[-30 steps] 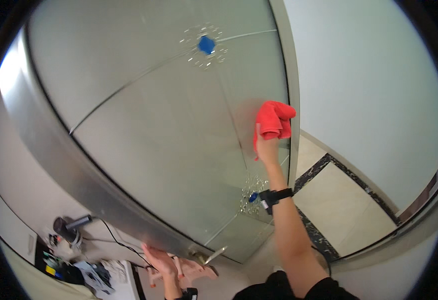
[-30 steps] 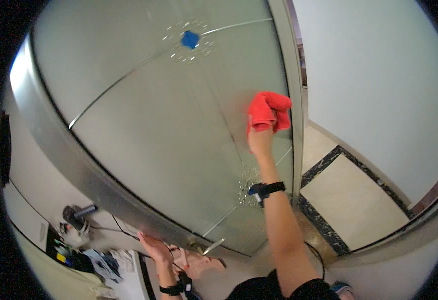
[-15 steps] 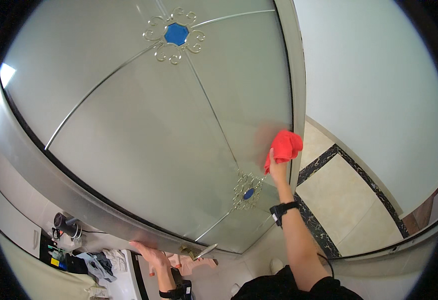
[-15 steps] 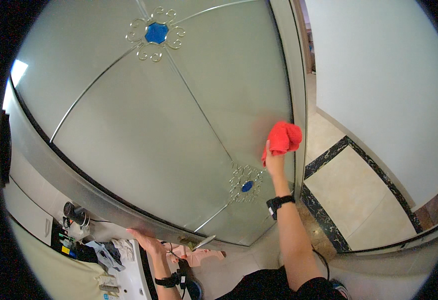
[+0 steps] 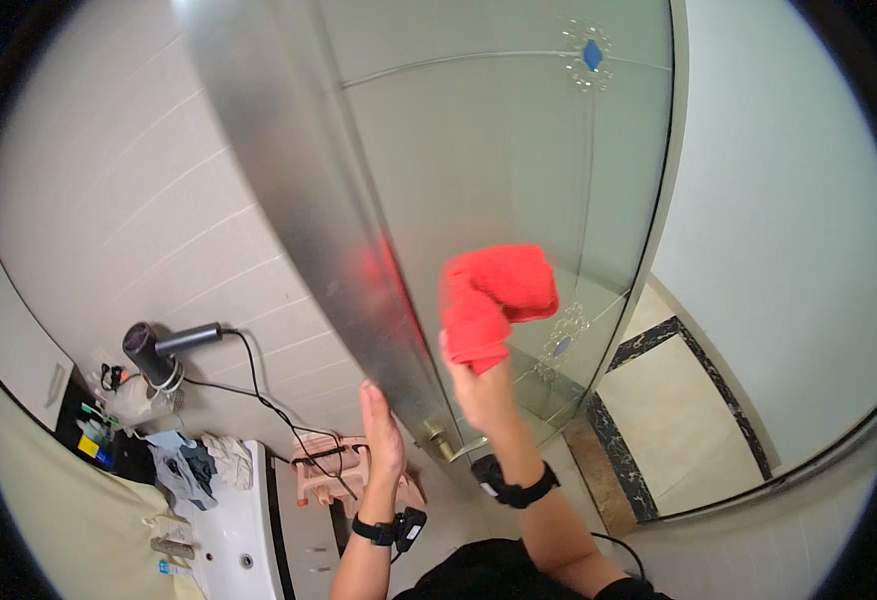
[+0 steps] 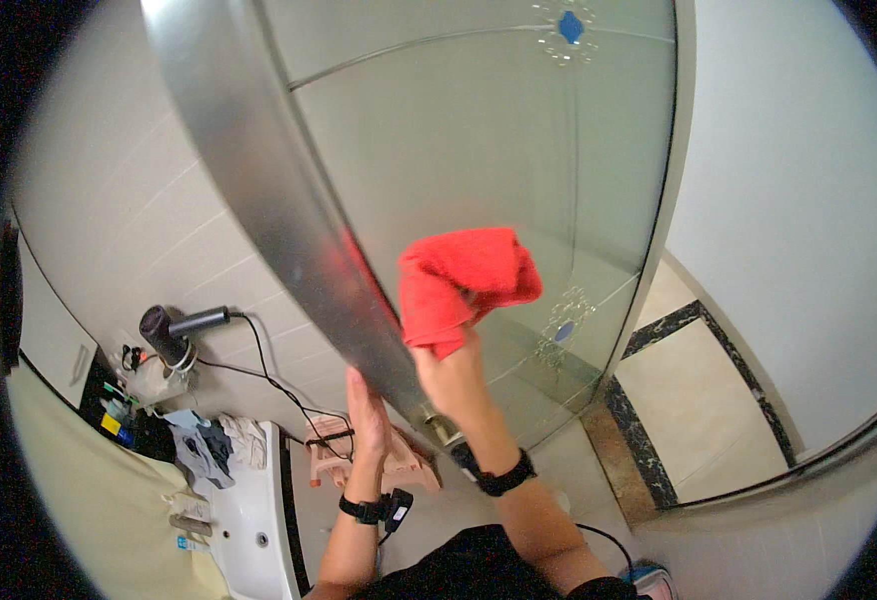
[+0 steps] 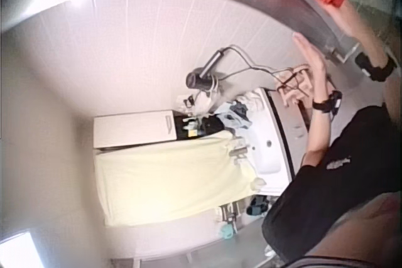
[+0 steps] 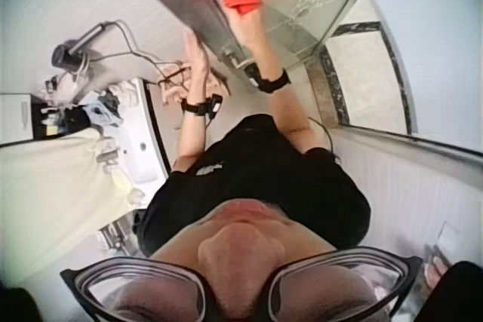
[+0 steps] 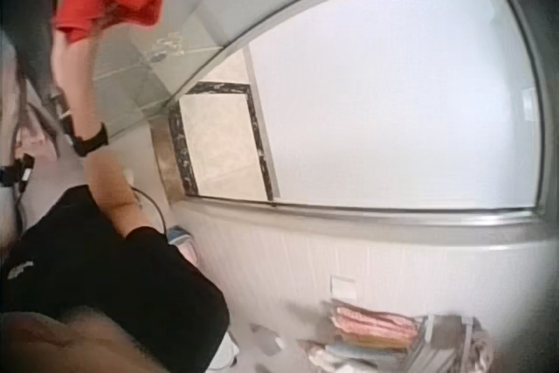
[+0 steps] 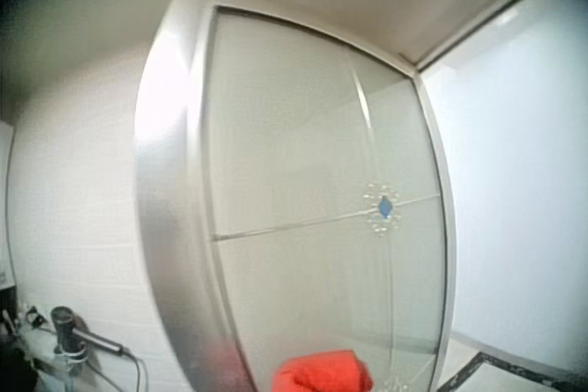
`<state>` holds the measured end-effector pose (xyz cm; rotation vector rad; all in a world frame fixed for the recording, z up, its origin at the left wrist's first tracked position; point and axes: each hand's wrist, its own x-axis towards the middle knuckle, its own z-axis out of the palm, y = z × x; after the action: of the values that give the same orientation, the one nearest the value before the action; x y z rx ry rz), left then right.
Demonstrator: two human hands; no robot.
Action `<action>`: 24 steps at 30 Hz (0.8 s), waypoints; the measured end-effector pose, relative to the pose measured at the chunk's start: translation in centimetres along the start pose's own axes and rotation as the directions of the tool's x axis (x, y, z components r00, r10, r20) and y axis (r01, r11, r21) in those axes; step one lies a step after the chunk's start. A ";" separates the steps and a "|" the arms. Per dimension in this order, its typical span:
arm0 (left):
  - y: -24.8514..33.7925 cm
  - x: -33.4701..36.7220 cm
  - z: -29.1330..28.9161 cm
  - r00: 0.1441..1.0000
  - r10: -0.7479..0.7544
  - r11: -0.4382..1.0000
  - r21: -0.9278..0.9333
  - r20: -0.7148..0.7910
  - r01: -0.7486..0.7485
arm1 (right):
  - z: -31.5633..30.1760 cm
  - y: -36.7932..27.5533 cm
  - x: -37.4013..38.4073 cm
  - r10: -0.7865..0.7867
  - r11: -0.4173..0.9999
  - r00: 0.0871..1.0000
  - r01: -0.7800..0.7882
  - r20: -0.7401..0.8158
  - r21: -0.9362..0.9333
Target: Cleaning the glass bathroom door with a red cloth.
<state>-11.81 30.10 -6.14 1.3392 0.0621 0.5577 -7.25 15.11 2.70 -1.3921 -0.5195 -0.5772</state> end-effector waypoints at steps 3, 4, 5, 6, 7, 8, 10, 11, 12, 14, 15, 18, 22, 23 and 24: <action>0.8 0.2 -1.7 0.974 0.036 0.995 -0.104 0.223 -0.013 | 5.2 -2.5 -3.2 0.059 0.995 0.992 -0.050 0.107 -0.085; 1.3 0.0 -2.4 0.975 -0.016 0.984 -0.170 0.219 0.055 | 6.7 -2.5 -4.3 0.063 0.988 0.991 -0.046 0.115 -0.145; 1.8 -0.1 -2.9 0.973 -0.070 0.964 -0.237 0.221 0.123 | 8.0 -2.4 -5.3 0.065 0.978 0.991 -0.040 0.120 -0.205; 2.4 0.0 -3.6 0.973 -0.077 0.955 -0.266 0.219 0.135 | 8.8 -2.1 -5.9 0.130 0.970 0.977 -0.090 0.167 -0.226; 3.0 0.3 -4.3 0.953 -0.091 0.943 -0.283 0.288 0.176 | 9.4 -1.8 -6.5 0.193 0.957 0.958 -0.137 0.212 -0.254; 3.3 0.4 -4.9 0.933 -0.105 0.932 -0.293 0.344 0.213 | 9.8 -1.8 -6.8 0.031 0.920 0.984 0.039 0.174 -0.389; 2.8 1.0 -4.8 0.904 -0.097 0.890 -0.370 0.415 0.266 | 9.8 0.0 -8.3 -0.120 0.822 0.975 0.203 0.186 -0.533; 3.0 1.3 -4.3 0.881 -0.094 0.879 -0.377 0.464 0.292 | 9.2 2.5 -9.7 -0.059 0.935 0.994 0.088 0.093 -0.345; 3.0 1.8 -4.8 0.862 -0.088 0.877 -0.371 0.499 0.304 | 9.5 3.1 -10.6 -0.041 0.956 0.998 0.055 0.053 -0.289; 1.2 2.4 -6.0 0.883 -0.105 0.878 -0.374 0.457 0.298 | 10.4 4.3 -12.5 -0.004 0.986 1.000 0.002 -0.016 -0.165; 0.4 2.7 -6.0 0.893 -0.111 0.880 -0.375 0.436 0.293 | 9.5 7.1 -14.7 0.065 0.966 0.996 -0.048 0.059 -0.255; 0.8 2.7 -5.0 0.906 -0.177 0.875 -0.360 0.385 0.324 | 8.2 11.5 -20.6 0.179 0.927 0.983 -0.155 0.041 -0.341; 0.2 2.6 -4.5 0.926 -0.132 0.902 -0.346 0.353 0.260 | 8.4 11.7 -20.4 0.214 0.917 0.973 -0.229 -0.082 -0.325; 0.3 2.5 -4.6 0.941 -0.146 0.904 -0.346 0.307 0.253 | 8.4 10.6 -19.0 0.203 0.920 0.974 -0.225 -0.101 -0.322; 0.5 2.6 -4.6 0.953 -0.158 0.906 -0.346 0.259 0.245 | 8.5 9.6 -17.6 0.281 0.910 0.955 -0.298 -0.099 -0.288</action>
<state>-11.37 35.38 -6.13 0.9973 -0.0881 0.2207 -14.31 25.58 -15.00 -1.7012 -0.1748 -0.4630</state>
